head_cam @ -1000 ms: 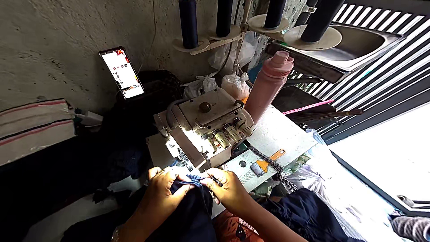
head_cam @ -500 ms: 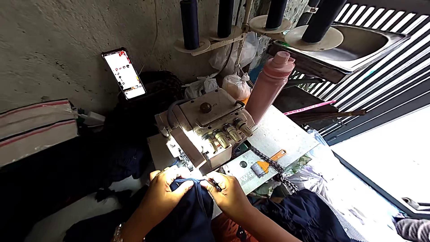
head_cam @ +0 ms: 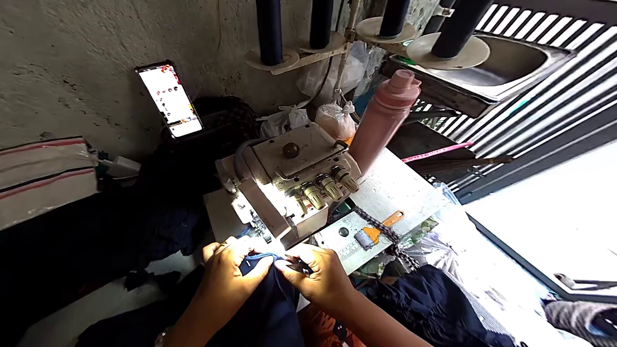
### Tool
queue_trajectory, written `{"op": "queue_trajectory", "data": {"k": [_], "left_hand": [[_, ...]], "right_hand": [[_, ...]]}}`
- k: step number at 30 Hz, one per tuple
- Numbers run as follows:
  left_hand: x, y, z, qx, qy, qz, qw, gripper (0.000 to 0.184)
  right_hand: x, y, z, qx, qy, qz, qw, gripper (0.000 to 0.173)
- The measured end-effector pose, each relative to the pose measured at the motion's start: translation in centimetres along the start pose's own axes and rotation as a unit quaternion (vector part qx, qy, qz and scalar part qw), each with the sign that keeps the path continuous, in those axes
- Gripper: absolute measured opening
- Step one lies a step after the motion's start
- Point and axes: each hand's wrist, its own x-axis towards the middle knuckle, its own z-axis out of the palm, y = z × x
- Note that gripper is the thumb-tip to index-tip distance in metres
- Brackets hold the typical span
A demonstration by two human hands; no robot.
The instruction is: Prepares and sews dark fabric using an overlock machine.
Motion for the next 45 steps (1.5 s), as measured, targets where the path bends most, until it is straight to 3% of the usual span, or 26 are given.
{"op": "queue_trajectory", "data": {"k": [4, 12, 17, 22, 28, 32, 37, 42, 45], "left_hand": [[0.0, -0.2, 0.0, -0.017, 0.006, 0.000, 1.000, 0.025], [-0.1, -0.4, -0.8, -0.049, -0.045, -0.029, 0.997, 0.028], [-0.8, 0.6, -1.6, 0.078, -0.053, -0.004, 0.996, 0.041], [-1.2, 0.1, 0.8, 0.135, 0.019, 0.007, 0.991, 0.051], [-1.4, -0.1, 2.2, 0.121, 0.096, 0.008, 0.988, 0.038], [-1.3, -0.8, 2.2, 0.097, 0.100, 0.000, 0.990, 0.030], [-0.6, -0.3, 2.5, 0.163, 0.118, -0.001, 0.980, 0.027], [0.1, 0.2, 2.6, 0.230, 0.102, -0.026, 0.967, 0.036], [0.1, -0.2, 2.2, 0.176, 0.084, -0.031, 0.980, 0.038]], "right_hand": [[0.2, -0.6, -0.2, -0.015, -0.008, -0.014, 1.000, 0.039], [0.6, -1.0, 0.0, 0.004, -0.012, -0.001, 1.000, 0.014], [1.0, -1.1, -0.2, 0.019, -0.012, 0.013, 1.000, 0.016], [0.9, -0.6, 0.6, -0.019, 0.010, 0.054, 0.998, 0.018], [0.8, 0.7, 1.9, -0.009, 0.062, 0.058, 0.996, 0.019], [0.8, 1.3, 2.6, 0.035, 0.082, 0.074, 0.993, 0.019], [1.1, 1.5, 3.1, 0.099, 0.090, 0.089, 0.987, 0.017], [1.6, 1.4, 3.1, 0.272, 0.063, 0.162, 0.946, 0.016], [1.3, 1.5, 3.1, 0.278, 0.063, 0.122, 0.951, 0.013]]}}
